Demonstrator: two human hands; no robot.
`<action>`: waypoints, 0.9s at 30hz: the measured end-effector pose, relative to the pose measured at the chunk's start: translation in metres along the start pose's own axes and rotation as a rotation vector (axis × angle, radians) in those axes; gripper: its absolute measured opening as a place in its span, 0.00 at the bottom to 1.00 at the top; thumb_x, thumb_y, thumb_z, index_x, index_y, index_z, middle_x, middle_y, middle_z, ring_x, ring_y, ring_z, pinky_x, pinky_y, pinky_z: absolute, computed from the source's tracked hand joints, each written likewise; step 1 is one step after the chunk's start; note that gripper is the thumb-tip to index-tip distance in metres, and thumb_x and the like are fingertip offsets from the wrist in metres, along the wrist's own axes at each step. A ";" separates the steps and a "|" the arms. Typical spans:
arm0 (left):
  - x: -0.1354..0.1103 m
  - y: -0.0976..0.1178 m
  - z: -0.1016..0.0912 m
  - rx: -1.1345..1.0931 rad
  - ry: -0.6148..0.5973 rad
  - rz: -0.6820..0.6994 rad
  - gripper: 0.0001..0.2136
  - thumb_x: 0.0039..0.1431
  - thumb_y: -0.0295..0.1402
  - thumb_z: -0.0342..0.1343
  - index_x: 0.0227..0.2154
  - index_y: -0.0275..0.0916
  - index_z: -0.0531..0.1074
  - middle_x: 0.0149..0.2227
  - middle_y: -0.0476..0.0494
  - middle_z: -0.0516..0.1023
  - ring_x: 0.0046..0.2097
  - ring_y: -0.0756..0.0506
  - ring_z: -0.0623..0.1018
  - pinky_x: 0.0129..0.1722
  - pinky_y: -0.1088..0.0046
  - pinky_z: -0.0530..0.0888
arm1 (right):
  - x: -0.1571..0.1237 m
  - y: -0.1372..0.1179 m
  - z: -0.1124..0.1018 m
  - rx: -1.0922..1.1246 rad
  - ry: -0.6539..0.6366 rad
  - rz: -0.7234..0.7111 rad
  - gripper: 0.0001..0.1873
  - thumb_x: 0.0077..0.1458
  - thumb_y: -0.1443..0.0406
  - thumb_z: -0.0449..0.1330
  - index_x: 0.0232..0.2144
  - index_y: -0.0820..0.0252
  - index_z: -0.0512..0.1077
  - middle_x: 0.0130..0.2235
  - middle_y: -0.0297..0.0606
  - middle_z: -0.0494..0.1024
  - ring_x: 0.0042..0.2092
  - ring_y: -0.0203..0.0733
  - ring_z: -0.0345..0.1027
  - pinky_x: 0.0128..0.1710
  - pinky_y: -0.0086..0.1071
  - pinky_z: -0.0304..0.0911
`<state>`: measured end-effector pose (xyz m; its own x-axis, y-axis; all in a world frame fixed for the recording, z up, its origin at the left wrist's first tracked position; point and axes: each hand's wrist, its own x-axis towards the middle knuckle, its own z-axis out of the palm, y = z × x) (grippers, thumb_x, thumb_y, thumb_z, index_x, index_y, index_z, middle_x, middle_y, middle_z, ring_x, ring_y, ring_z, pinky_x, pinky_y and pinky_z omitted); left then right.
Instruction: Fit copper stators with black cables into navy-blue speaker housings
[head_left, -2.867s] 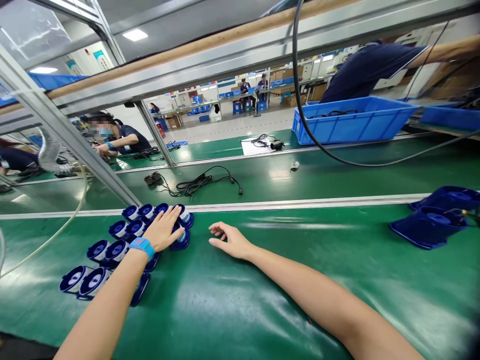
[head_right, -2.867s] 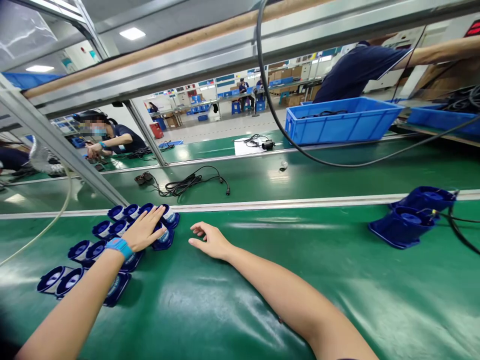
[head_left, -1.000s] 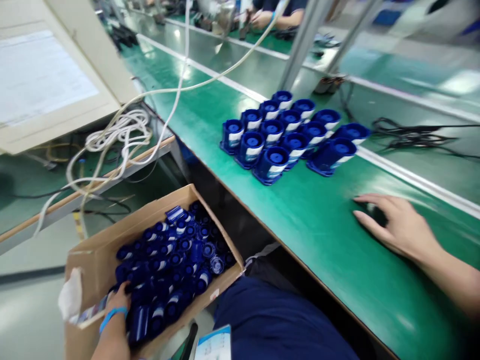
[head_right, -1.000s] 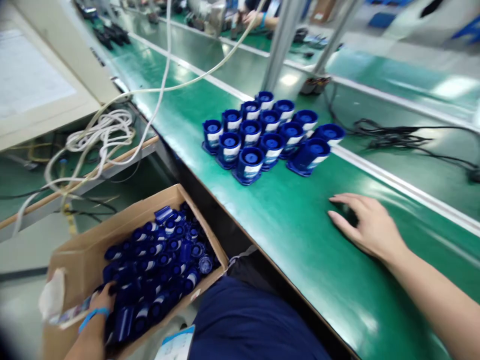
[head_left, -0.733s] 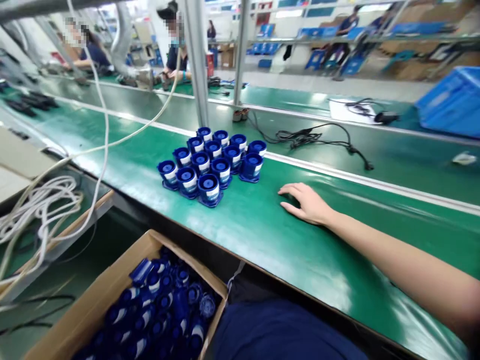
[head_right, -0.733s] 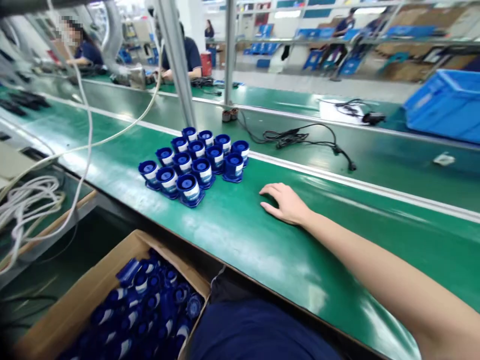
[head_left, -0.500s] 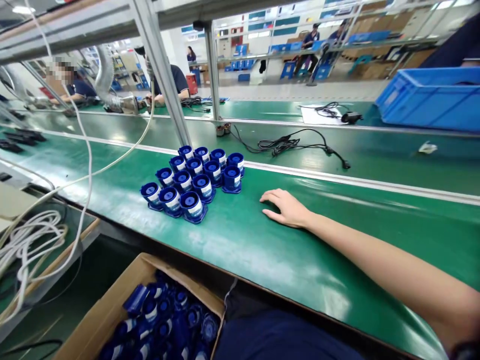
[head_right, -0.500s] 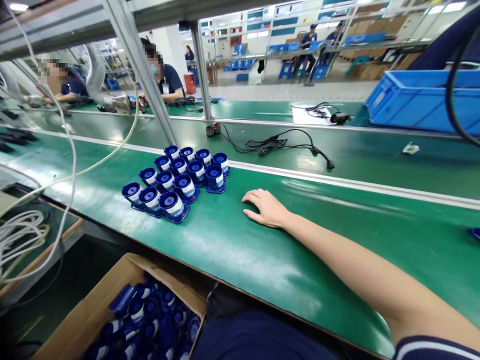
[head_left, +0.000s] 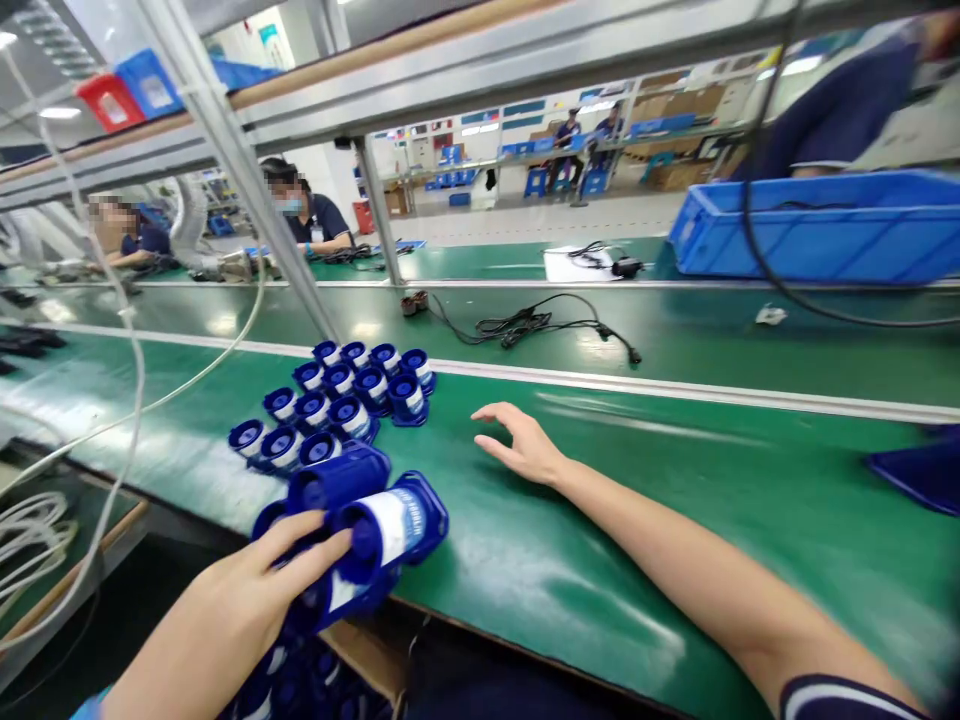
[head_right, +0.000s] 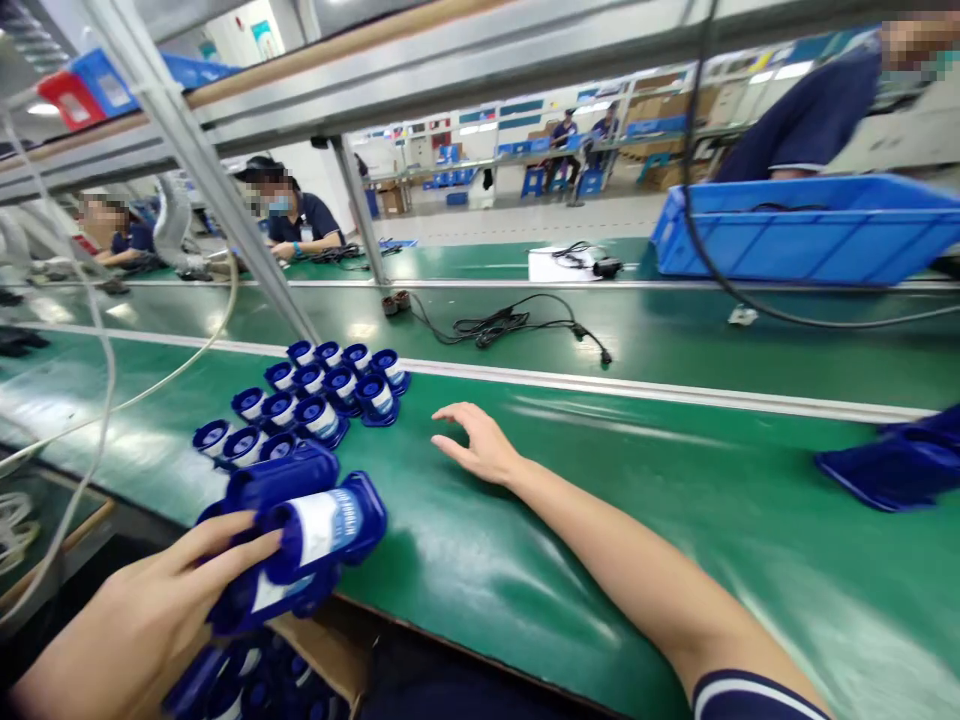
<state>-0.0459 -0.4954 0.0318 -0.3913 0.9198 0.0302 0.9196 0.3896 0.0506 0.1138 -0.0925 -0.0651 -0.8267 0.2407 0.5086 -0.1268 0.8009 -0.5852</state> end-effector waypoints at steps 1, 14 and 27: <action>0.033 0.015 -0.004 -0.007 -0.071 0.088 0.32 0.59 0.25 0.43 0.62 0.66 0.65 0.65 0.56 0.66 0.53 0.40 0.79 0.54 0.62 0.77 | 0.001 -0.003 -0.009 0.059 0.032 0.022 0.19 0.66 0.53 0.56 0.52 0.57 0.69 0.49 0.44 0.76 0.50 0.46 0.70 0.50 0.41 0.67; 0.206 0.080 -0.011 -0.175 -0.309 0.296 0.23 0.67 0.44 0.48 0.63 0.50 0.60 0.60 0.43 0.66 0.45 0.41 0.79 0.47 0.65 0.75 | 0.026 -0.015 -0.056 0.341 -0.134 0.000 0.17 0.65 0.56 0.61 0.54 0.53 0.73 0.54 0.39 0.76 0.56 0.44 0.68 0.53 0.38 0.64; 0.188 0.018 0.004 -0.223 -0.380 0.176 0.28 0.64 0.52 0.47 0.66 0.59 0.61 0.72 0.59 0.50 0.71 0.36 0.57 0.70 0.57 0.57 | 0.069 -0.016 -0.043 -0.107 -0.371 0.176 0.44 0.47 0.40 0.69 0.59 0.55 0.67 0.55 0.51 0.70 0.57 0.63 0.64 0.52 0.55 0.65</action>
<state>-0.1031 -0.3150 0.0342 -0.1513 0.9395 -0.3073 0.9246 0.2445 0.2922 0.0823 -0.0655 0.0064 -0.9745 0.1804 0.1336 0.0749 0.8224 -0.5639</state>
